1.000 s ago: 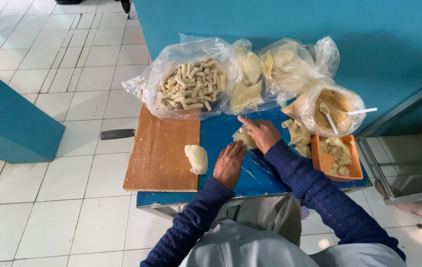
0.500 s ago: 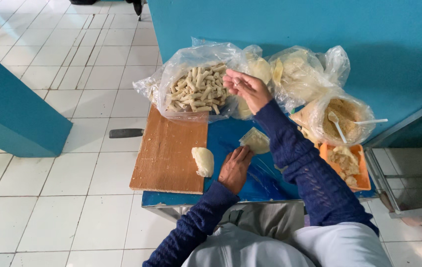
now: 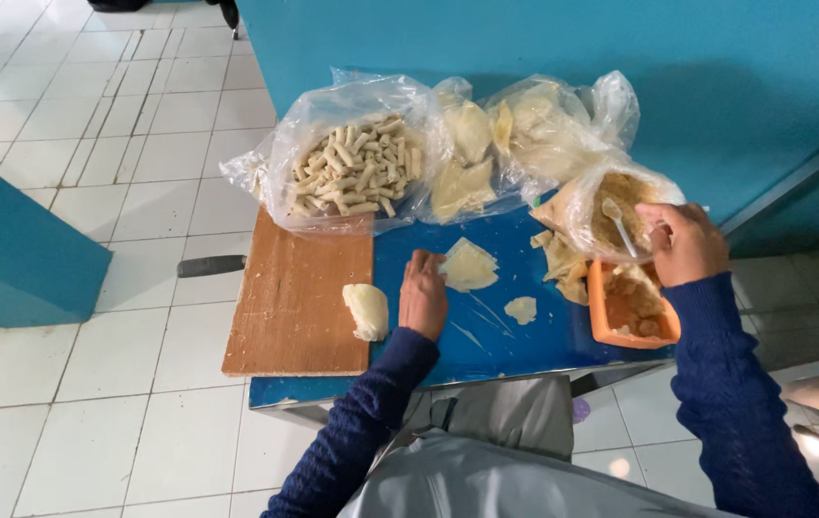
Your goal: The person sits at a small table folding thin pastry sheets into a herringbone pattern on the work surface, occasionally scooping brown powder from a plastic bag with a spoon and adding it to the folded pieces, and pressing or repositioning the folded sheets as they build up a stack of finished pieces.
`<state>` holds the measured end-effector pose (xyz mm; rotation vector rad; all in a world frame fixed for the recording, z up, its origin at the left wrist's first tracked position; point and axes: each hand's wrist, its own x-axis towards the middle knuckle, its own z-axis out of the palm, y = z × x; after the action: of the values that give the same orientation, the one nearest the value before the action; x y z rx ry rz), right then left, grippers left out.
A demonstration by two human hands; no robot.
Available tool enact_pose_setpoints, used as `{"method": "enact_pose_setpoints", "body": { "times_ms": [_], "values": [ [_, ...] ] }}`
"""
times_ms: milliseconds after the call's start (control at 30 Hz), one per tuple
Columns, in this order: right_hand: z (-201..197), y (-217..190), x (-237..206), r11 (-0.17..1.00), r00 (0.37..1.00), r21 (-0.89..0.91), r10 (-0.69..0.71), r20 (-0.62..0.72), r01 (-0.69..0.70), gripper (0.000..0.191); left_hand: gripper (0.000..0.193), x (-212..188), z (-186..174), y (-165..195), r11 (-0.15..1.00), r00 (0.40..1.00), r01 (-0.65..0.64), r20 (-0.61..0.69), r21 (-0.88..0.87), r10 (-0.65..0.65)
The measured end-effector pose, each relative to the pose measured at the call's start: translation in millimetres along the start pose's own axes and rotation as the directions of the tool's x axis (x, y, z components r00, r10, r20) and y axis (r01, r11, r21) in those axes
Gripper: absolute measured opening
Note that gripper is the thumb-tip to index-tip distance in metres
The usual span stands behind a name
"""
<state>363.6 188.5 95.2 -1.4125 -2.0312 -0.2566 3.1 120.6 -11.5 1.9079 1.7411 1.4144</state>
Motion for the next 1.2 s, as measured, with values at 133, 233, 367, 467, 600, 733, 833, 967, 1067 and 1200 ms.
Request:
{"method": "enact_pose_setpoints", "body": {
  "times_ms": [133, 233, 367, 467, 600, 733, 833, 967, 1067, 1200],
  "values": [
    [9, 9, -24, 0.984, 0.992, -0.13, 0.126, 0.023, -0.122, 0.015, 0.038, 13, 10, 0, 0.982, 0.997, 0.019, -0.078, 0.188, -0.005],
    [21, 4, -25, 0.972, 0.984, -0.177, 0.168, 0.056, -0.156, 0.021, 0.039, 15, 13, 4, 0.951, 0.992, 0.12, -0.058, 0.284, -0.108],
    [37, -5, -19, 0.936, 0.978, -0.322, 0.184, 0.095, -0.144, 0.024, 0.036, 21, 13, 9, 0.925, 0.991, 0.132, -0.068, 0.357, -0.116],
    [44, -6, -15, 0.916, 0.969, -0.37, 0.215, 0.123, -0.157, 0.024, 0.028, 26, 14, 12, 0.917, 0.986, 0.161, -0.031, 0.365, -0.161],
    [46, -11, -7, 0.891, 0.942, -0.41, 0.287, 0.174, -0.195, 0.028, 0.011, 26, 16, 15, 0.925, 0.995, 0.083, -0.078, 0.371, -0.058],
    [40, -23, -7, 0.852, 0.946, -0.491, 0.287, 0.151, -0.18, 0.03, 0.004, 28, 17, 17, 0.966, 0.999, 0.015, -0.045, 0.259, -0.004],
    [36, -29, -10, 0.865, 0.937, -0.455, 0.31, 0.159, -0.209, 0.031, 0.007, 30, 20, 18, 0.992, 1.0, 0.025, 0.0, 0.124, -0.025],
    [36, -25, -11, 0.914, 0.951, -0.361, 0.26, 0.168, -0.186, 0.024, 0.007, 37, 22, 23, 0.999, 1.0, 0.027, -0.002, -0.03, -0.027],
    [31, -15, -11, 0.932, 0.96, -0.326, 0.222, 0.169, -0.158, 0.016, 0.008, 38, 25, 32, 0.981, 0.999, 0.001, -0.032, -0.196, -0.008],
    [24, -6, -17, 0.917, 0.951, -0.315, 0.29, 0.107, -0.245, 0.014, 0.011, 29, 23, 48, 0.914, 1.0, 0.007, -0.019, -0.406, -0.017]
  ]
}}
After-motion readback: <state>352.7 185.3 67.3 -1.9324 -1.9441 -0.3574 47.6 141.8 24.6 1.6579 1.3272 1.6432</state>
